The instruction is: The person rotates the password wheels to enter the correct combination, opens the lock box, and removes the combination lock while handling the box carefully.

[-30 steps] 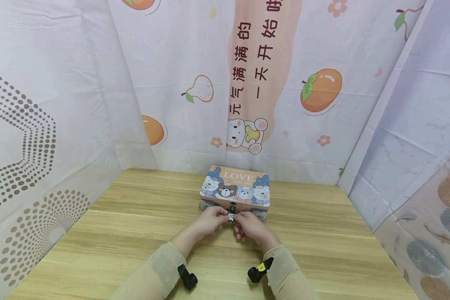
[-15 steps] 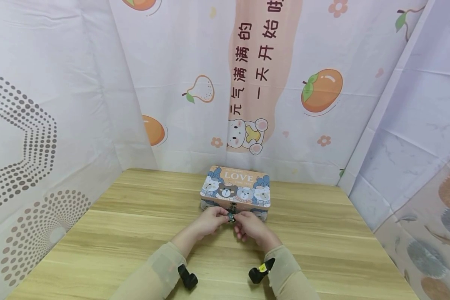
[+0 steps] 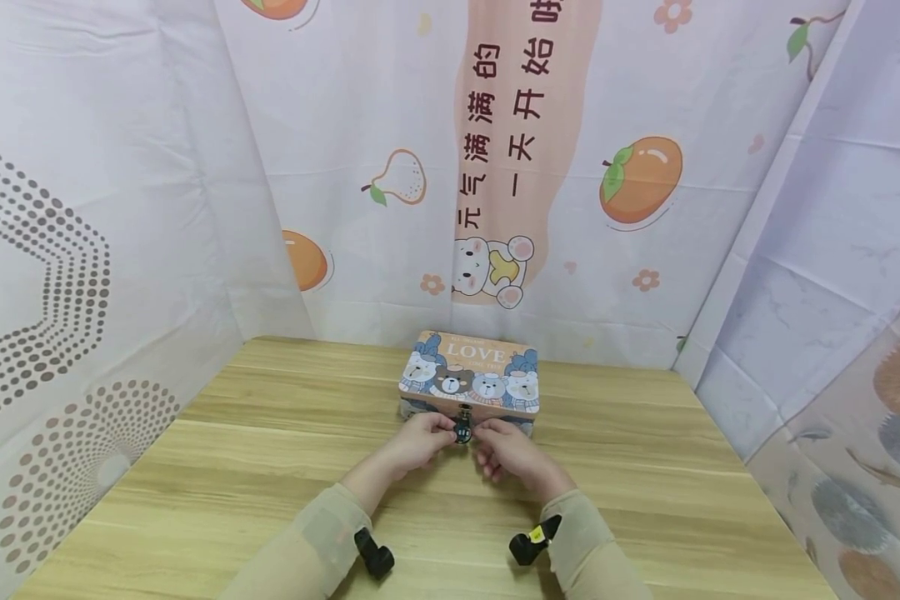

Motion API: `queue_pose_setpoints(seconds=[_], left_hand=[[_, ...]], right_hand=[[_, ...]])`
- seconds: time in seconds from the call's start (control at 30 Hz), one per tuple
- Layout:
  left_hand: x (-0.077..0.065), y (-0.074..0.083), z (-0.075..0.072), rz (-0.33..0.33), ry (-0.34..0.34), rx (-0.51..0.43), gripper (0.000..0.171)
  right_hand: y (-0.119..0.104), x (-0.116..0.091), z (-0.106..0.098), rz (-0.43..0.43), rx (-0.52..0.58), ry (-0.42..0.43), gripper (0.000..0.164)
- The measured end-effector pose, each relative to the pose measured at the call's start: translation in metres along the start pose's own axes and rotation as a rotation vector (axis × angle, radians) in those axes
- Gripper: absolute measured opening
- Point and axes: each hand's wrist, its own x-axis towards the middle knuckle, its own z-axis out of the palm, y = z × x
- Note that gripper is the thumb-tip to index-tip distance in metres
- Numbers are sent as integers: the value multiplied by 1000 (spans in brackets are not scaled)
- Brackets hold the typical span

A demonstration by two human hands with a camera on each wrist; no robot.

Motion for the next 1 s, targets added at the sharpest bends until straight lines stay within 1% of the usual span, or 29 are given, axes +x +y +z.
queue_pose_setpoints(seconds=[0.23,0.47,0.73,0.87,1.0], left_hand=[[0,2,-3,-8,-3,3,14],[0,2,-3,-13,-6,-1,14],[0,1,-3,-21,-13,0,14],[-1,2,-2,-12,-10,4,14],[-1,3,-2,-18,-16,3,16]], right_hand=[[0,-2,-4,-8,-23,-7,36],[-2,-2,-4,-20,-47,-10,37],[-1,0,2,-70,-85,-9,31],[0,3,7,-75,-83,0,29],[1,6,9,-67,-74,13,26]])
